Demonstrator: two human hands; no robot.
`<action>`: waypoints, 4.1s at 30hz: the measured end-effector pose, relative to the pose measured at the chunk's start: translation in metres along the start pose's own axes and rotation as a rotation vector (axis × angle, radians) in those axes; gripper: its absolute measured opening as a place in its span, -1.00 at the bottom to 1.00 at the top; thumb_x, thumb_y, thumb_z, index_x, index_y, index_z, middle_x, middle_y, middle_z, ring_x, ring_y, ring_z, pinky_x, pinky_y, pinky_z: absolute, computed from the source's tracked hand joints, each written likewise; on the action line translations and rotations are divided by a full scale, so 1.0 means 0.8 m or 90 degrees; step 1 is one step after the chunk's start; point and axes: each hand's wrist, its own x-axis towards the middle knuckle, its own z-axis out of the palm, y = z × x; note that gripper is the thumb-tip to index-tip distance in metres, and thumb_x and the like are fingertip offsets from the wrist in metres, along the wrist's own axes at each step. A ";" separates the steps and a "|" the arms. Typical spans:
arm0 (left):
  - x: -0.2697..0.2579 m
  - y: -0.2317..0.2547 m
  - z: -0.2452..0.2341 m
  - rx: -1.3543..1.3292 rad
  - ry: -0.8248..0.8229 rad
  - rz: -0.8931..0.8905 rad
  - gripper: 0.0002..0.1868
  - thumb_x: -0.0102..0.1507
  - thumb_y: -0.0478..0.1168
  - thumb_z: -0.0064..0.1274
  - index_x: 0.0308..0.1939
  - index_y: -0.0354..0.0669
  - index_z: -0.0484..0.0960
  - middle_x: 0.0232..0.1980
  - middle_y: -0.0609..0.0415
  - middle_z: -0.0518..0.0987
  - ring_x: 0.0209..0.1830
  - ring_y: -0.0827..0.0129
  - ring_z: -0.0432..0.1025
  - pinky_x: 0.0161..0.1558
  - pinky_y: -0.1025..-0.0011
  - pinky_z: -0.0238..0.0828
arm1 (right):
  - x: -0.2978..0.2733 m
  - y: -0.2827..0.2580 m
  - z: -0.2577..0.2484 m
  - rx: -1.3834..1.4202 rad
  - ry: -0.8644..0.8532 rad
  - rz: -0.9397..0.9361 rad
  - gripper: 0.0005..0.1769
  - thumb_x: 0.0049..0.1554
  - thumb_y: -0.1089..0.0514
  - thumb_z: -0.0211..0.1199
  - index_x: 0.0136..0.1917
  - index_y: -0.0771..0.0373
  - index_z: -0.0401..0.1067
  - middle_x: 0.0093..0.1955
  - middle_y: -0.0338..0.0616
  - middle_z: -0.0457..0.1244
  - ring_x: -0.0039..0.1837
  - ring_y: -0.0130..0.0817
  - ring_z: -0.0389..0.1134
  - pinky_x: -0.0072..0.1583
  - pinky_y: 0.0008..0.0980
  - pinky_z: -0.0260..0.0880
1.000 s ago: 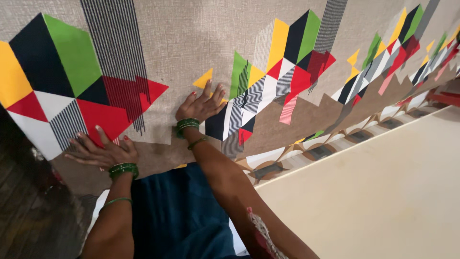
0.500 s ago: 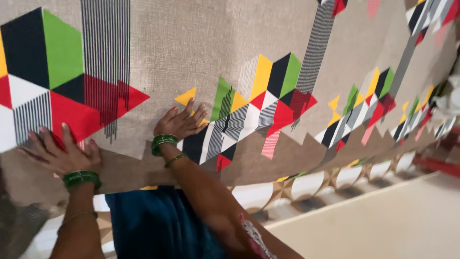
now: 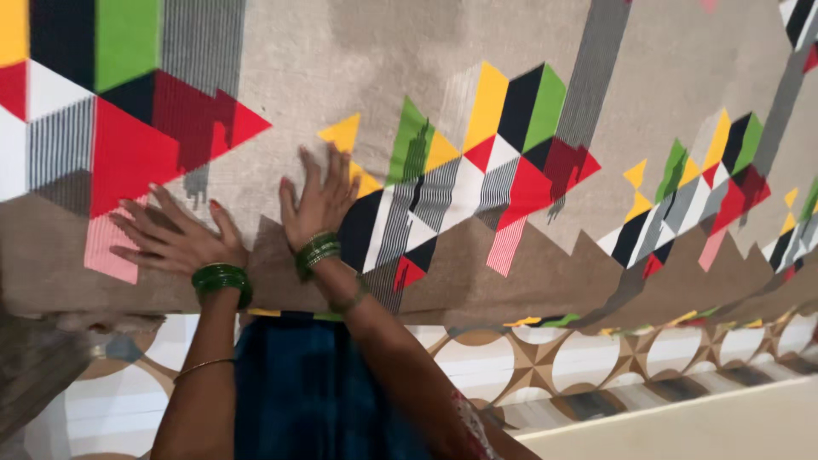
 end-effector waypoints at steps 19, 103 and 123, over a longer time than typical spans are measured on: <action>-0.001 -0.009 0.044 0.134 0.137 0.562 -0.35 0.44 -0.09 -0.14 0.62 -0.12 0.29 0.61 -0.38 0.20 0.63 -0.30 -0.03 0.51 -0.34 -0.24 | -0.115 0.051 -0.027 -0.047 -0.058 -0.345 -0.41 0.27 -0.06 0.17 0.42 0.35 0.33 0.55 0.20 0.11 0.62 0.05 0.07 0.60 0.11 -0.10; 0.088 -0.145 0.021 -0.357 -0.092 0.794 -0.33 0.44 0.24 -0.01 0.49 -0.01 0.32 0.30 -0.12 0.46 0.33 0.07 0.40 0.28 0.15 0.36 | -0.261 -0.008 0.039 -0.245 0.041 -0.697 -0.31 0.19 -0.25 0.32 0.37 0.23 0.30 0.23 0.14 0.18 0.30 0.13 0.19 0.31 0.10 0.19; 0.028 -0.272 0.002 -0.139 0.240 0.974 0.01 0.05 0.40 0.35 0.44 0.10 0.35 0.31 -0.24 0.39 0.39 -0.08 0.23 0.37 -0.24 0.02 | -0.312 -0.038 0.117 -0.117 0.280 -0.516 -0.29 0.08 -0.30 0.38 0.33 0.17 0.45 0.30 -0.05 0.24 0.44 -0.03 0.20 0.57 0.32 -0.23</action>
